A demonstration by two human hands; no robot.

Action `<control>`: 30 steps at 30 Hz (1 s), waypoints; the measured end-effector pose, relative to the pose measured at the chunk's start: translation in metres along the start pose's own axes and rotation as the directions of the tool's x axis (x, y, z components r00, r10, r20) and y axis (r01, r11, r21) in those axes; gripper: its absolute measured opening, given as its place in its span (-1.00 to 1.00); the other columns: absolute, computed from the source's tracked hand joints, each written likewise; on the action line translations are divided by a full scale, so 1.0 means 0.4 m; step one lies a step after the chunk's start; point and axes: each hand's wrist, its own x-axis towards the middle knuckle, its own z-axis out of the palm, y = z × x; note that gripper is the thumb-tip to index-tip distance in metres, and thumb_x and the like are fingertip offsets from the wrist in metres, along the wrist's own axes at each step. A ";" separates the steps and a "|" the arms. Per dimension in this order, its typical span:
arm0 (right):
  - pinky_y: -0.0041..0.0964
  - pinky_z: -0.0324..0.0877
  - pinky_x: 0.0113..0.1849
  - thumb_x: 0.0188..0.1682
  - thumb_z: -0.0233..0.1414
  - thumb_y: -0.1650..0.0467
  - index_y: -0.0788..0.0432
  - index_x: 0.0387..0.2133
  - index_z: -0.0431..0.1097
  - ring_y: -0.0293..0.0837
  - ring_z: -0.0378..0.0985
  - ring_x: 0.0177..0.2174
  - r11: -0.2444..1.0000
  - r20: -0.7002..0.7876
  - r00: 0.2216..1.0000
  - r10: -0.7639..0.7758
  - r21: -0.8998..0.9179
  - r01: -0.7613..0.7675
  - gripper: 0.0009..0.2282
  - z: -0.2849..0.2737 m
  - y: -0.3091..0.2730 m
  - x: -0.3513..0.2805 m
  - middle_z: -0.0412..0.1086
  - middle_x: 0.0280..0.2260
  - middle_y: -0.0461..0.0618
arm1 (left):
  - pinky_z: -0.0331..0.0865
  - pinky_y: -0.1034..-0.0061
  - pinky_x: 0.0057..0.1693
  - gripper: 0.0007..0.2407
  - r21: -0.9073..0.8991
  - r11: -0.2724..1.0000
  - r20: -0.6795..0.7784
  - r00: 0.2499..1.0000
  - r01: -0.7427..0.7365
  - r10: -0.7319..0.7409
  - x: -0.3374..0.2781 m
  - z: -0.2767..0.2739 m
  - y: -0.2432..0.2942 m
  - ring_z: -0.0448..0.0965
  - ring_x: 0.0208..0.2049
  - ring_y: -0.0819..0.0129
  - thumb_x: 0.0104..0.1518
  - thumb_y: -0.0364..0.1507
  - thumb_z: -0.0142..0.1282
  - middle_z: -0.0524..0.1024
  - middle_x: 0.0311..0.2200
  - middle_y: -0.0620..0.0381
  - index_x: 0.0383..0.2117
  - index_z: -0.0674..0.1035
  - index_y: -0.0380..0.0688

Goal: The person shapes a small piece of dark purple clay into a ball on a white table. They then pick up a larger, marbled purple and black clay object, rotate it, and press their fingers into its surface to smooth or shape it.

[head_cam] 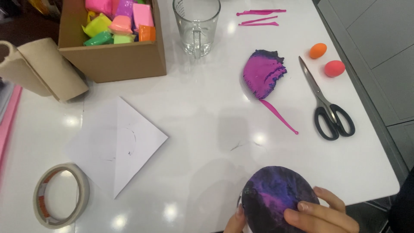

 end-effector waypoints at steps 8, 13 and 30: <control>0.15 0.17 0.40 0.12 -0.20 0.09 0.35 0.16 0.16 0.34 0.30 0.37 0.563 0.228 0.910 0.346 0.726 -0.396 -0.44 -0.043 -0.076 0.231 0.22 0.26 0.47 | 0.24 0.09 0.38 -0.18 -0.539 0.219 -0.124 0.334 -0.813 0.934 -0.671 -0.016 0.643 0.41 0.25 0.00 0.12 0.03 0.42 0.34 0.23 -0.24 0.30 0.24 -0.32; 0.07 0.08 0.37 0.22 -0.38 -0.01 0.23 0.21 0.17 0.18 0.16 0.42 0.690 0.359 0.913 0.193 0.612 -0.386 -0.41 -0.078 -0.146 0.394 0.16 0.36 0.37 | 0.40 0.04 0.25 -0.38 -0.951 0.193 -0.059 0.754 -0.242 0.654 -0.873 0.039 0.729 0.45 0.19 -0.10 -0.02 -0.38 0.36 0.43 0.18 -0.17 0.26 0.41 -0.08; 0.08 0.42 0.25 0.23 -0.38 0.09 0.28 -0.18 0.51 0.18 0.70 0.09 0.667 0.415 0.905 -0.091 0.700 -0.254 -0.43 -0.011 -0.149 0.488 0.63 -0.12 0.15 | 0.21 0.38 0.38 -0.61 -0.959 0.031 -0.101 0.439 -0.282 0.893 -0.932 0.050 0.808 0.33 0.31 0.24 0.43 -0.37 0.12 0.30 0.30 -0.04 0.26 0.33 -0.32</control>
